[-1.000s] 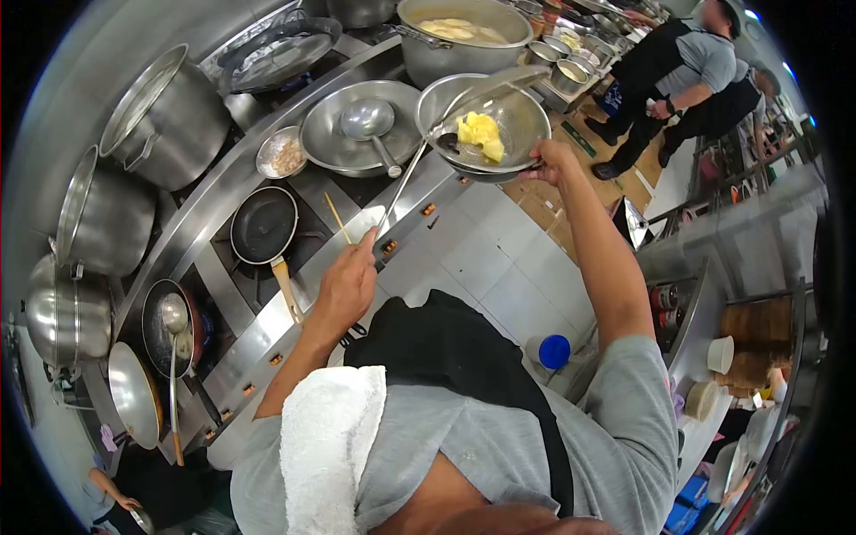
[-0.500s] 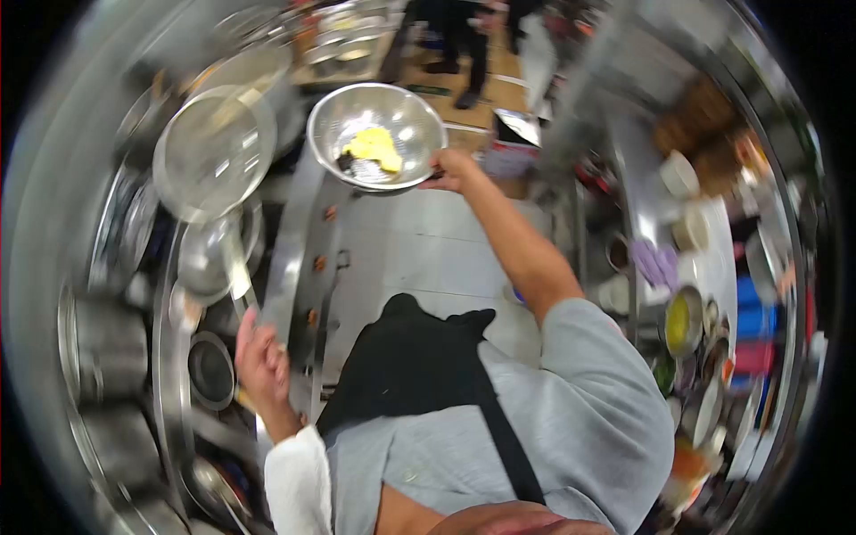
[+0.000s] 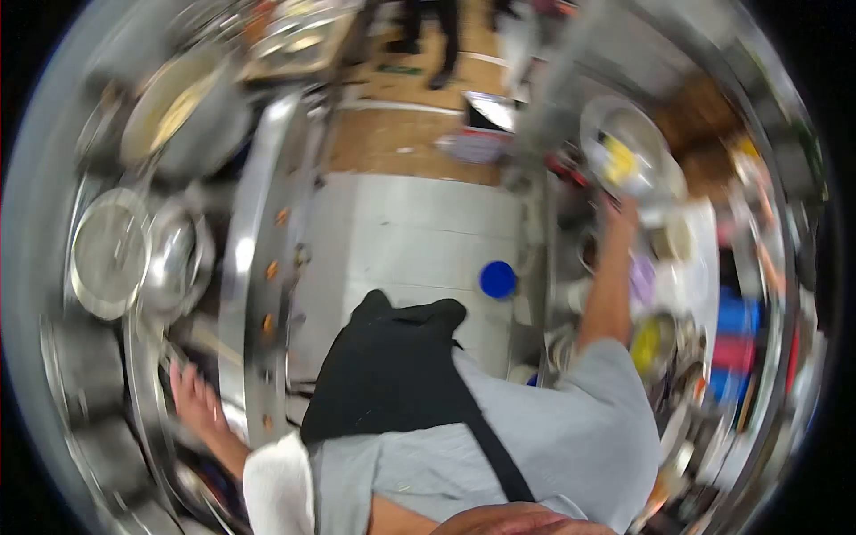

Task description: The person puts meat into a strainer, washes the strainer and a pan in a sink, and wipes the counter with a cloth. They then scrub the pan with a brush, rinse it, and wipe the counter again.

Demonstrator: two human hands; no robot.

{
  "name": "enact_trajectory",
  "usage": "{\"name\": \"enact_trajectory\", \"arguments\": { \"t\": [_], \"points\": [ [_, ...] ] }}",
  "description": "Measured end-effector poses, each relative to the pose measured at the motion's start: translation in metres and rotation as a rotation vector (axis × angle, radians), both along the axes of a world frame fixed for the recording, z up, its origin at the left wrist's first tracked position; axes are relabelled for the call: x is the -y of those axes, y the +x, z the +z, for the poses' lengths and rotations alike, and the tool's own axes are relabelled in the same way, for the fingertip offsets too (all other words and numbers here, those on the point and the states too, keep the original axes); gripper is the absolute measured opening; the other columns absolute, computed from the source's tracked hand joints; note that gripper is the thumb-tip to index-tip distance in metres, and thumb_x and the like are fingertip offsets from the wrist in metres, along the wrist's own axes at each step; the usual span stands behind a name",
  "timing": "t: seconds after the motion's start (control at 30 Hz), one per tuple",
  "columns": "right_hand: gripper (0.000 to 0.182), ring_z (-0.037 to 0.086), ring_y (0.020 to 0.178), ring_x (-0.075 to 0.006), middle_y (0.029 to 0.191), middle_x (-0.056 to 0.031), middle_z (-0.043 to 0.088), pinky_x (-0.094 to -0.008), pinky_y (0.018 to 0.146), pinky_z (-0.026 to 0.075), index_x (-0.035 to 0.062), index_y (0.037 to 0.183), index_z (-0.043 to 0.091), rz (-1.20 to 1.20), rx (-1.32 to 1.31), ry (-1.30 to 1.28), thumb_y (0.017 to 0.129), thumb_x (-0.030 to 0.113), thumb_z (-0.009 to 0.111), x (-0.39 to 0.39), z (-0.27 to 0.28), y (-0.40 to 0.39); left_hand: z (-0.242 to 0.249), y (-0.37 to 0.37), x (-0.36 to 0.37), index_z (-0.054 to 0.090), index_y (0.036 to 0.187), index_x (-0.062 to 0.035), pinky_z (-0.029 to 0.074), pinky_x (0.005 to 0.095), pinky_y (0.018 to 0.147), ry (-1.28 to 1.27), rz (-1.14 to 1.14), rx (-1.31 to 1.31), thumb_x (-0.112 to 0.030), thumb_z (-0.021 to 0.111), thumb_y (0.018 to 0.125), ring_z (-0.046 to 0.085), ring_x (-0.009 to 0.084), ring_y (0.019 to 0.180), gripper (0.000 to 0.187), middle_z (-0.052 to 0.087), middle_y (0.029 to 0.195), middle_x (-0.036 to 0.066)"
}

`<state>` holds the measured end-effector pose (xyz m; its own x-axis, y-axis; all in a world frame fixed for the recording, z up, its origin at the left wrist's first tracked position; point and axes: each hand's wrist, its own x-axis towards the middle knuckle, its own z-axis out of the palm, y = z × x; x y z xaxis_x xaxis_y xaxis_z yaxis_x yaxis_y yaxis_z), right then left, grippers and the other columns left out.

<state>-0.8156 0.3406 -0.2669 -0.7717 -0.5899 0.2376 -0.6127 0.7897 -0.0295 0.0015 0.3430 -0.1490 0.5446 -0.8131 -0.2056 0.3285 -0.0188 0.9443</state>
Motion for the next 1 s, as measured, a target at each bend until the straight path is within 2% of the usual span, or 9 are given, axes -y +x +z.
{"name": "enact_trajectory", "arguments": {
  "t": [0.17, 0.27, 0.43, 0.5, 0.57, 0.6, 0.67, 0.73, 1.0],
  "points": [
    [0.030, 0.062, 0.091, -0.0285, 0.107, -0.0187, 0.063, -0.0377, 0.082, 0.051, -0.0053, 0.103, 0.063, 0.723, 0.583, -0.607, 0.088, 0.019, 0.056, -0.024, -0.094, -0.131, 0.023, -0.007, -0.010, 0.050, 0.124, 0.0002, 0.024, 0.0174, 0.035, 0.122, 0.092, 0.230, -0.005, 0.059, 0.080, 0.037, 0.0009, 0.043, 0.045, 0.050, 0.060, -0.003],
    [0.042, 0.056, 0.101, -0.0312, 0.115, -0.0209, 0.056, -0.0402, 0.090, 0.044, -0.0062, 0.113, 0.053, -0.053, 1.215, -1.030, 0.086, 0.025, 0.056, 0.030, -0.079, -0.136, 0.010, 0.000, 0.006, 0.048, 0.126, -0.0013, 0.026, 0.0202, 0.034, 0.146, 0.212, 0.342, -0.003, 0.056, 0.080, 0.039, 0.0047, 0.043, 0.047, 0.057, 0.071, 0.002],
    [0.066, 0.045, 0.117, -0.0357, 0.128, -0.0246, 0.045, -0.0443, 0.104, 0.034, -0.0076, 0.128, 0.037, 0.029, 1.715, -1.185, 0.082, 0.036, 0.056, 0.061, -0.131, -0.106, -0.093, 0.054, 0.000, 0.054, 0.119, -0.0030, 0.030, 0.0237, 0.034, 0.056, 0.241, 0.962, -0.002, 0.053, 0.078, 0.042, 0.0070, 0.043, 0.042, 0.056, 0.067, 0.005],
    [0.072, 0.046, 0.117, -0.0356, 0.130, -0.0250, 0.043, -0.0439, 0.099, 0.039, -0.0093, 0.129, 0.036, 0.350, 1.817, -1.335, 0.080, 0.041, 0.057, 0.086, -0.125, 0.016, -0.061, 0.033, 0.004, 0.053, 0.121, -0.0027, 0.031, 0.0235, 0.034, 0.202, 0.153, 0.515, -0.001, 0.053, 0.078, 0.042, 0.0076, 0.043, 0.044, 0.056, 0.067, 0.005],
    [0.037, 0.057, 0.085, -0.0246, 0.098, -0.0165, 0.061, -0.0336, 0.073, 0.047, -0.0034, 0.098, 0.057, 0.380, 2.826, -0.631, 0.078, 0.026, 0.065, 0.095, -0.148, 0.073, -0.053, 0.020, 0.017, 0.047, 0.125, 0.0004, 0.032, 0.0237, 0.034, 0.226, 0.123, 0.121, 0.001, 0.054, 0.078, 0.042, 0.0085, 0.043, 0.047, 0.057, 0.067, 0.006],
    [0.024, 0.056, 0.069, -0.0214, 0.084, -0.0118, 0.061, -0.0291, 0.063, 0.047, -0.0003, 0.082, 0.061, 0.181, 2.161, -0.739, 0.079, 0.023, 0.063, 0.094, -0.147, 0.129, -0.057, 0.021, 0.026, 0.048, 0.123, 0.0003, 0.031, 0.0236, 0.034, 0.159, 0.113, 0.012, -0.001, 0.055, 0.079, 0.042, 0.0085, 0.042, 0.044, 0.057, 0.067, 0.006],
    [0.016, 0.061, 0.072, -0.0223, 0.085, -0.0120, 0.063, -0.0284, 0.051, 0.051, 0.0008, 0.079, 0.060, 0.062, 2.782, -0.055, 0.082, 0.016, 0.057, 0.116, -0.217, 0.157, -0.069, 0.031, 0.044, 0.048, 0.119, 0.0015, 0.036, 0.0240, 0.038, 0.020, 0.065, -0.209, -0.004, 0.057, 0.082, 0.047, 0.0087, 0.049, 0.039, 0.062, 0.078, 0.011],
    [0.017, 0.063, 0.077, -0.0239, 0.081, -0.0118, 0.063, -0.0338, 0.060, 0.054, 0.0035, 0.077, 0.060, 0.124, 2.096, -0.152, 0.085, 0.018, 0.055, 0.086, -0.185, 0.263, -0.081, 0.047, 0.062, 0.046, 0.117, 0.0005, 0.047, 0.0297, 0.054, -0.018, -0.117, -0.286, -0.018, 0.055, 0.088, 0.053, 0.0113, 0.061, 0.036, 0.064, 0.089, 0.011],
    [0.025, 0.061, 0.082, -0.0263, 0.087, -0.0125, 0.063, -0.0393, 0.077, 0.051, -0.0007, 0.088, 0.060, 0.115, 1.831, 0.346, 0.090, 0.023, 0.052, 0.061, -0.233, 0.357, -0.084, 0.069, 0.000, 0.049, 0.115, 0.0027, 0.053, 0.0320, 0.066, 0.095, -0.256, -0.167, -0.031, 0.053, 0.091, 0.062, 0.0199, 0.075, 0.042, 0.060, 0.103, 0.015]
  ]
}}
